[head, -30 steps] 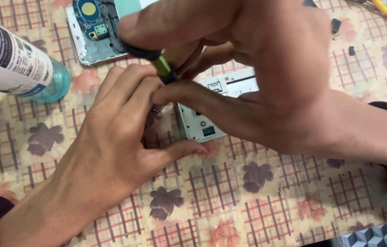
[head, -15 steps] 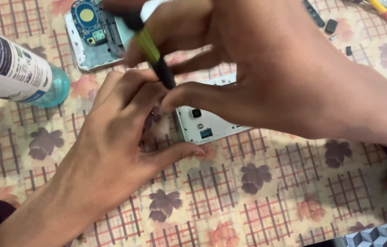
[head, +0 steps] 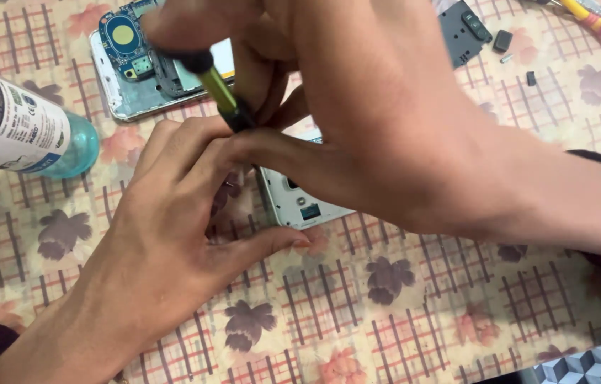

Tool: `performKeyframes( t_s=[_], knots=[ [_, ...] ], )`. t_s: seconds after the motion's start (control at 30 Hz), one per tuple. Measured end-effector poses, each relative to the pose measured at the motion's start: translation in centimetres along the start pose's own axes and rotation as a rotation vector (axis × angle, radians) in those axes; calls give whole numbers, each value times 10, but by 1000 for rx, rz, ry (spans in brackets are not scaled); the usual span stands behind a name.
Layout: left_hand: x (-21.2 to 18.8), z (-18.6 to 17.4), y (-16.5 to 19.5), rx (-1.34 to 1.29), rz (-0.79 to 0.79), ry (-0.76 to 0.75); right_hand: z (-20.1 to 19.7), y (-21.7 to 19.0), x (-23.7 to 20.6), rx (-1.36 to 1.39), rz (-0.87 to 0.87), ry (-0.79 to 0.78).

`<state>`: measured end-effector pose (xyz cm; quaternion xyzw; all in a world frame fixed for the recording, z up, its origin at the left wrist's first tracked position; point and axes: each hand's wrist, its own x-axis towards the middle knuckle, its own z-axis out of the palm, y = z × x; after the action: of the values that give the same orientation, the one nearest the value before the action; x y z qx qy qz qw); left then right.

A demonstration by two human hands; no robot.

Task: The person uses a screwdriver to remove screws from the back of a white smartphone. The person holds the phone steady with one hand while unscrewing with the other. The back cover remains attached during the clip.

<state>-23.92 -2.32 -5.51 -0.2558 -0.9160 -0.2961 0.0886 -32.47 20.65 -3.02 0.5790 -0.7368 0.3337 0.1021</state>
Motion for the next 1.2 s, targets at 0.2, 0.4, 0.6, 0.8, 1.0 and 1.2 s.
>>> performKeyframes(
  t_s=[0.2,0.4,0.6,0.8,1.0,1.2],
  knots=[
    [5,4,7,75,92,37,4,-32,30,-125,39,21],
    [5,6,8,42,37,6,3,-34,34,-102,51,35],
    [7,7,2,32,180,108,27,-7,-5,-158,61,39],
    [2,9,0,39,-35,-51,25,-26,13,-215,83,45],
    [3,11,3,60,65,8,9,-53,44,-265,192,9],
    [3,3,-3,14,17,6,25,-18,3,9,113,245]
  ],
)
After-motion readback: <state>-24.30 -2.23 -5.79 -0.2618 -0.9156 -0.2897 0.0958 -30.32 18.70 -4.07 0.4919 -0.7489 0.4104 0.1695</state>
